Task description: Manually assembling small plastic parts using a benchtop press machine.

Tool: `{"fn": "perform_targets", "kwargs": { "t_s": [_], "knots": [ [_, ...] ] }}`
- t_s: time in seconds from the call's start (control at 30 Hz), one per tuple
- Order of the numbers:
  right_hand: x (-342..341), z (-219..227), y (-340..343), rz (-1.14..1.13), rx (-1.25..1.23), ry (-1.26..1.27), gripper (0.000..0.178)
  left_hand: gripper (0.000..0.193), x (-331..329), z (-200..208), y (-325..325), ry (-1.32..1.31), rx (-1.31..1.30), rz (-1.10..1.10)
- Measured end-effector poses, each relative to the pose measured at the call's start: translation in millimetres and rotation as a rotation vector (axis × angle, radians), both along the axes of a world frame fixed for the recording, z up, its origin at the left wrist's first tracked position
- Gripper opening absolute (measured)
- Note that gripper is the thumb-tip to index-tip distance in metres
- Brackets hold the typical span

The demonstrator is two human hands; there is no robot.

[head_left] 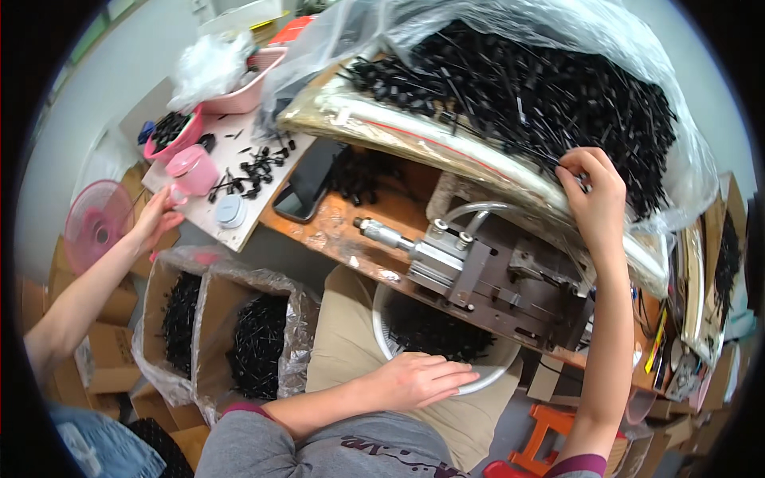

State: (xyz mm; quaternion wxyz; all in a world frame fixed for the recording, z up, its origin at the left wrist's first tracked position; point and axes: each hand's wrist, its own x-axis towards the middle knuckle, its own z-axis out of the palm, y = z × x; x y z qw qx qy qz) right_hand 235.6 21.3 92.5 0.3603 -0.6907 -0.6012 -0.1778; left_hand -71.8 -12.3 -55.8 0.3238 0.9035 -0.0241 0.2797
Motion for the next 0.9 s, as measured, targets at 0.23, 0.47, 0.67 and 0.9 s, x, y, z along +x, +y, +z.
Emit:
{"fn": "perform_targets", "kwargs": {
  "t_s": [0.23, 0.47, 0.67, 0.9],
  "knots": [
    [0.8, 4.3, -10.9, -0.157, -0.118, -0.037, 0.012, 0.041, 1.5, 6.9, 4.3, 0.044, 0.013, -0.033],
    [-11.0, 20.1, -48.9, 0.075, 0.026, 0.802, 0.012, 0.032, 14.2, 39.1, 14.9, -0.112, -0.023, 0.058],
    [-94.8, 4.0, -82.3, 0.312, -0.349, 1.245, 0.014, 0.047, 44.3, 86.8, 35.9, -0.383, -0.052, 0.337],
    [-86.1, 5.4, -84.7, 0.295, -0.320, 1.078, 0.016, 0.041, 50.0, 98.8, 47.9, -0.399, -0.006, 0.317]
  ]
}}
